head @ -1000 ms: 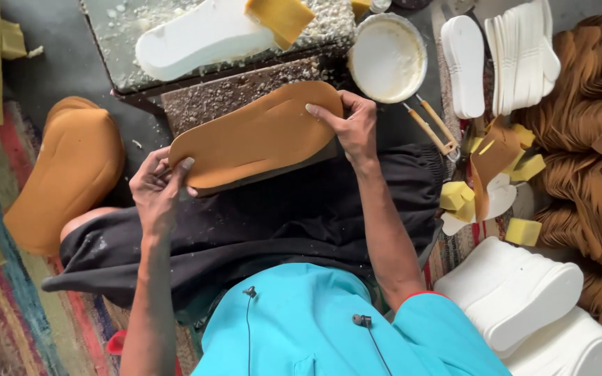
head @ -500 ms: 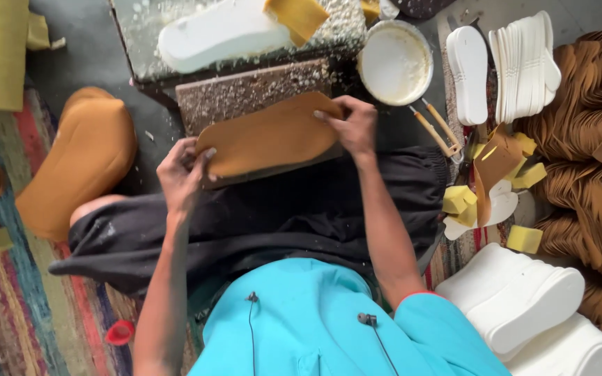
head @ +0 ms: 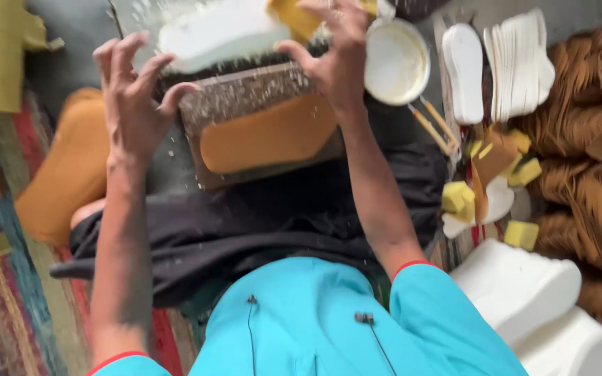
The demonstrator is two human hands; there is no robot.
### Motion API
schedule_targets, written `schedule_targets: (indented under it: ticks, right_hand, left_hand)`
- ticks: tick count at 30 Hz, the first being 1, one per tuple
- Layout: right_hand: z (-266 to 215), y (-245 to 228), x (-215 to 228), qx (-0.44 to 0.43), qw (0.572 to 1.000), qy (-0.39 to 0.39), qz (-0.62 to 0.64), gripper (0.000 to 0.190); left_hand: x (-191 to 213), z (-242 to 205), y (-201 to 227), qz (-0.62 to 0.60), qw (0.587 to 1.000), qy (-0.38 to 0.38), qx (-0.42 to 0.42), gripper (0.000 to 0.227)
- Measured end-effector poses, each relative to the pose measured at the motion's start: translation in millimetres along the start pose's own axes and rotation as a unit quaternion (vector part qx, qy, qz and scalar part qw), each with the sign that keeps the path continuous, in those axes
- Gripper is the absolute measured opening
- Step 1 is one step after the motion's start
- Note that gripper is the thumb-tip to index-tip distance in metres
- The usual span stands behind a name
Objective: The person applies adhesive to shoe insoles and outsoles using a sponge applicator.
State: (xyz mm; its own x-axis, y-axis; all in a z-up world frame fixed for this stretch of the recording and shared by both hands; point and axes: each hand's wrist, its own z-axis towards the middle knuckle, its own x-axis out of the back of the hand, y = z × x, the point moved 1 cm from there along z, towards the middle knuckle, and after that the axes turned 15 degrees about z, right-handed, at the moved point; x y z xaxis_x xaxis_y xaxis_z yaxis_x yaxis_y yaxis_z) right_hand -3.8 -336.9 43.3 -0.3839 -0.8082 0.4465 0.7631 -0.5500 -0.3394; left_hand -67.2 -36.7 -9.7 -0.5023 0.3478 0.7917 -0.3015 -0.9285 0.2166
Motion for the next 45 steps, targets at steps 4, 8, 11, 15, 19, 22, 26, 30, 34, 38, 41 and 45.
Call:
schedule_targets:
  ticks: [4,8,11,15,19,22,26,30,34,38,41,45]
  right_hand:
    - [-45,86,-16,-0.187,0.969,-0.094,0.13,0.039]
    - [-98,114,67,-0.275,0.956,0.008,0.104,0.047]
    - [-140,146,97,-0.26,0.965,-0.016,-0.022,0.048]
    - [-185,174,93,-0.371,0.927,-0.054,0.018,0.039]
    - [-169,172,95,-0.321,0.947,-0.022,0.01,0.039]
    - [-158,154,107,-0.292,0.955,0.041,0.017,0.042]
    - [-189,180,94,-0.298,0.954,-0.025,0.03,0.031]
    - [-161,149,94,-0.402,0.912,0.076,0.04,0.033]
    - [-99,70,31,-0.405,0.881,0.129,0.207,0.031]
    - [-93,24,-117,-0.244,0.954,0.041,0.167,0.031]
    - [-64,15,-146,-0.125,0.988,0.055,0.076,0.026]
    - [-94,125,-104,-0.218,0.975,-0.023,0.011,0.021]
  left_hand:
    - [-9,35,-8,0.117,0.989,-0.018,-0.093,0.045]
    - [-36,27,-25,0.018,0.995,-0.086,-0.057,0.034]
    - [-27,28,-24,-0.052,0.991,-0.121,0.0,0.029]
    - [-21,24,-19,-0.127,0.985,-0.113,0.001,0.031]
    - [-31,17,-45,-0.09,0.988,-0.122,0.015,0.029]
    - [-31,22,-30,-0.095,0.987,-0.117,-0.062,0.026]
    - [1,43,-1,-0.014,0.995,-0.08,-0.051,0.028]
    - [-20,15,-32,-0.025,0.99,-0.104,-0.09,0.024]
    - [-25,27,-29,-0.018,0.989,-0.095,-0.112,0.023]
    - [-15,25,-25,-0.008,0.988,-0.115,-0.101,0.023]
    - [-14,27,-25,-0.014,0.987,-0.113,-0.109,0.025]
    - [-21,23,-30,-0.018,0.989,-0.122,-0.087,0.04]
